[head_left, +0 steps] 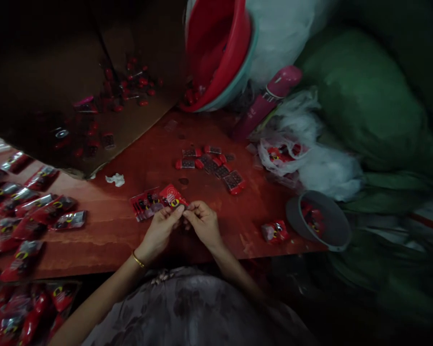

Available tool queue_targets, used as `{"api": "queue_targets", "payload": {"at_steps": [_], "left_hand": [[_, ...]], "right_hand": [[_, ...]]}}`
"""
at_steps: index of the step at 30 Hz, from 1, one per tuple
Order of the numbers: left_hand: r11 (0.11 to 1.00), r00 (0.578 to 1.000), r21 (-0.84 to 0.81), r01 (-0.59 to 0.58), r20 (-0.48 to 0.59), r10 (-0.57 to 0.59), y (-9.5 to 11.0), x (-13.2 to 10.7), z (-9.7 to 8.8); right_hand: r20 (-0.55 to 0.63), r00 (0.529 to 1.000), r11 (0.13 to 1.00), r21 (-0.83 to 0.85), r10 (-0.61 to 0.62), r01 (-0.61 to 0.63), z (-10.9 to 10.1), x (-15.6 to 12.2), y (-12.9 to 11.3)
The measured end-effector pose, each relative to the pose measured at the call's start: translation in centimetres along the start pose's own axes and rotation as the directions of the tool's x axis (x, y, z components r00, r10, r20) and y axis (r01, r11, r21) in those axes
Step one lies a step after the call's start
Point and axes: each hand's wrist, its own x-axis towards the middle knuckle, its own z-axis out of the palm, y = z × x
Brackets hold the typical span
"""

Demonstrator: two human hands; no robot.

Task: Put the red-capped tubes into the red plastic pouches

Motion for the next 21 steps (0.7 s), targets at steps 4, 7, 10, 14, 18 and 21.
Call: {"api": "queue_targets", "payload": {"at_steps": [4, 7, 10, 14, 18, 21], "left_hand": [[0.992, 0.991, -0.056, 0.113, -0.071, -0.117, 1.5, -0.5, -1.0], [0.990, 0.970, -0.133, 0.054, -0.228, -0.084, 4.5, -1.2, -3.6], [0.931, 0.824, -0.249, -0.268, -0.560, 0.088, 7.9, -2.2, -7.5], [0.809, 0.697, -0.294, -0.510, -0.692, 0.188, 10.5, -3.6, -10.9], [0.913, 0.771, -0.208, -0.352, -0.617, 0.156, 9.9, -2.8, -10.1], [0.921, 0.741, 0.183, -0.343, -0.551, 0.385, 8.8, -1.1, -8.8]], "right_hand": [[-0.055, 0.971, 0.902, -0.385, -0.233, 0.195, -1.3, 1.6, -0.4], [-0.130, 0.898, 0.600, -0.783, -0.420, 0.167, -4.9, 3.5, 0.2], [-0.243, 0.861, 0.380, -0.923, -0.447, -0.063, -8.9, 5.1, 2.3], [-0.045, 0.878, 0.316, -0.941, -0.477, 0.123, -10.3, 5.6, 5.0], [0.191, 0.850, 0.344, -0.854, -0.491, 0.390, -8.6, 5.1, 4.6], [0.216, 0.821, 0.344, -0.830, -0.528, 0.439, -7.6, 4.5, 3.7]]}}
